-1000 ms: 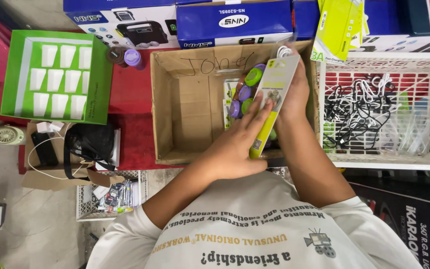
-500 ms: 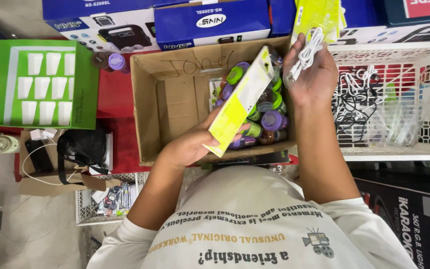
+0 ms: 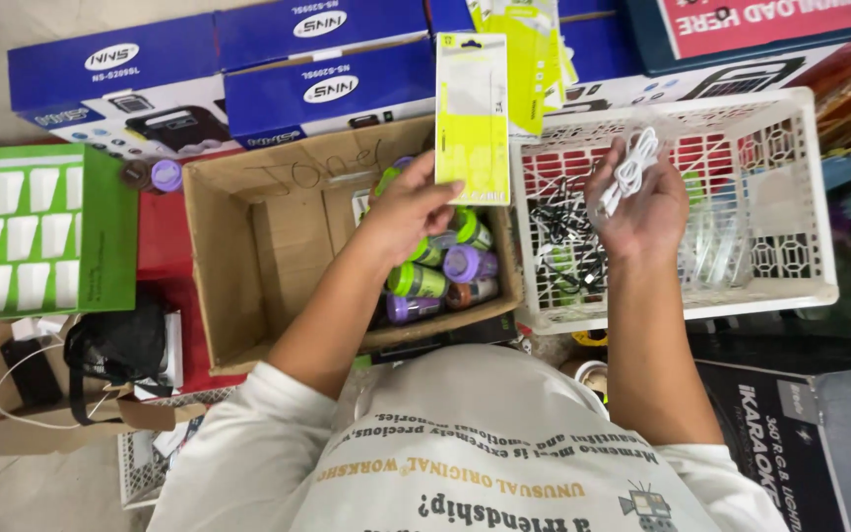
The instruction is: Sorting electronic accessories and small jars between a cardboard box and a plastic basket.
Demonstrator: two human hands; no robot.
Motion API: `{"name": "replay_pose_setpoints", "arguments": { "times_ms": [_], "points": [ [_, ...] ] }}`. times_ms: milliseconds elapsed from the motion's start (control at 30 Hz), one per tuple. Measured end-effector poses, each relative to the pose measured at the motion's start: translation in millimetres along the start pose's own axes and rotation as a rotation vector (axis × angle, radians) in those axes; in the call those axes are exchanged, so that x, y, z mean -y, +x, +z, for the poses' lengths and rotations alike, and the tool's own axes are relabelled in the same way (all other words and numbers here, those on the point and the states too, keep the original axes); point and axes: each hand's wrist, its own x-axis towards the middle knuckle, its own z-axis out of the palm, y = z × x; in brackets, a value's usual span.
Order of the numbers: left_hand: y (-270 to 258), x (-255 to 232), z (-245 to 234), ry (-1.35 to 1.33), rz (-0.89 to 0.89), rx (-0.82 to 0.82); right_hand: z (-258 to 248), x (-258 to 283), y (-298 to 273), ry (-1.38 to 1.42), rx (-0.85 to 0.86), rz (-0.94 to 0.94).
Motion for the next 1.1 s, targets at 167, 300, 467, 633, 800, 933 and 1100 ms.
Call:
{"name": "replay_pose_setpoints", "arguments": {
  "times_ms": [167,300,467,633,800,933,1100],
  "points": [
    [84,1,9,0.14,0.049,-0.055,-9,26,-22,-0.057,0.004,-0.027],
    [134,-1,14,0.314,0.152,-0.13,-32,29,-26,-0.115,-0.046,-0.026],
    [180,10,-3,0.718,0.326,-0.204,-38,31,-23,-0.142,-0.08,0.086],
    [155,-17,31,1.259,0.375,-0.368,-29,26,-22,-0.2,-0.079,0.149],
    [114,-20,59,1.41,0.447,-0.508,-24,16,-16,-0.279,-0.032,0.159],
    [92,28,84,1.125,0.563,-0.33,-9,6,-21,-0.34,0.09,0.059],
    [77,86,113,0.057,0.112,0.005,20,-14,-33,-0.577,0.044,-0.106]
  ]
}}
